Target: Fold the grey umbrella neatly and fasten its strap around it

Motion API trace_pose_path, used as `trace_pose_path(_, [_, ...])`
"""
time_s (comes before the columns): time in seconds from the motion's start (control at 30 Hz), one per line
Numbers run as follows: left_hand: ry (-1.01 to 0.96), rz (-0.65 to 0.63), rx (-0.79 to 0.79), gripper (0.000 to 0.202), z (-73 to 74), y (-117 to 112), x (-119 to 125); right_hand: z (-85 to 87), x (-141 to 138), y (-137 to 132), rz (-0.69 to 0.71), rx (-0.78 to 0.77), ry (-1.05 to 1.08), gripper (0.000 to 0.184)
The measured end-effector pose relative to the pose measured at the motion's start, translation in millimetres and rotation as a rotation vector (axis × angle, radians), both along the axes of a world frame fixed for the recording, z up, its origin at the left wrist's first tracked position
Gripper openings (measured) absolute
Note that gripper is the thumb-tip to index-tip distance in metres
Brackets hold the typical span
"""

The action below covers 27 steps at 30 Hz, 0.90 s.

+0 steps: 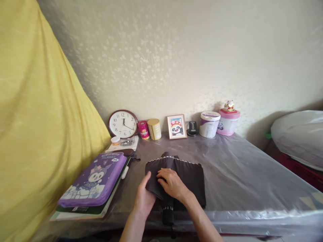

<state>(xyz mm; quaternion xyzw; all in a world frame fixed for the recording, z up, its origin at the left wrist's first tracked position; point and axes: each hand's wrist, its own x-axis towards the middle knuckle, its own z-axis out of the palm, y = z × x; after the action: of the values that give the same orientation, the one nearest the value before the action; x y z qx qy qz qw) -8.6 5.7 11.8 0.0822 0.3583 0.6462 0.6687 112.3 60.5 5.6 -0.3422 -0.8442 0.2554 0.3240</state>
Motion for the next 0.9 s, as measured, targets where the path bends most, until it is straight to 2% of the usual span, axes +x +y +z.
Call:
trace_pose_path(0.1, [0.076,-0.008,-0.131,0.023,-2.3,0,-1,10.3,16,3,-0.044,-0.037,0.028,0.021])
trace_pose_path(0.27, [0.109,0.016,-0.156,0.018,-5.6,2,-2,28.3,67,18,-0.368,-0.08,-0.064,0.023])
trace_pose_path(0.4, [0.111,0.03,-0.146,0.016,-4.6,2,-2,31.0,105,25,-0.627,-0.176,-0.234,0.027])
trace_pose_path(0.53, [0.111,0.043,-0.138,0.015,-3.3,2,-1,29.0,127,26,-0.775,-0.206,-0.361,0.029])
trace_pose_path(0.7, [0.111,0.069,-0.181,0.013,-2.7,4,-2,24.5,141,27,-0.814,-0.25,-0.373,0.03])
trace_pose_path(0.8, [0.097,0.078,-0.183,0.01,-2.6,5,-3,17.5,146,32,-0.749,-0.308,-0.296,0.029])
trace_pose_path(0.9, [0.094,0.09,-0.174,0.01,-1.9,5,-2,10.2,147,36,-0.66,-0.439,-0.172,0.025])
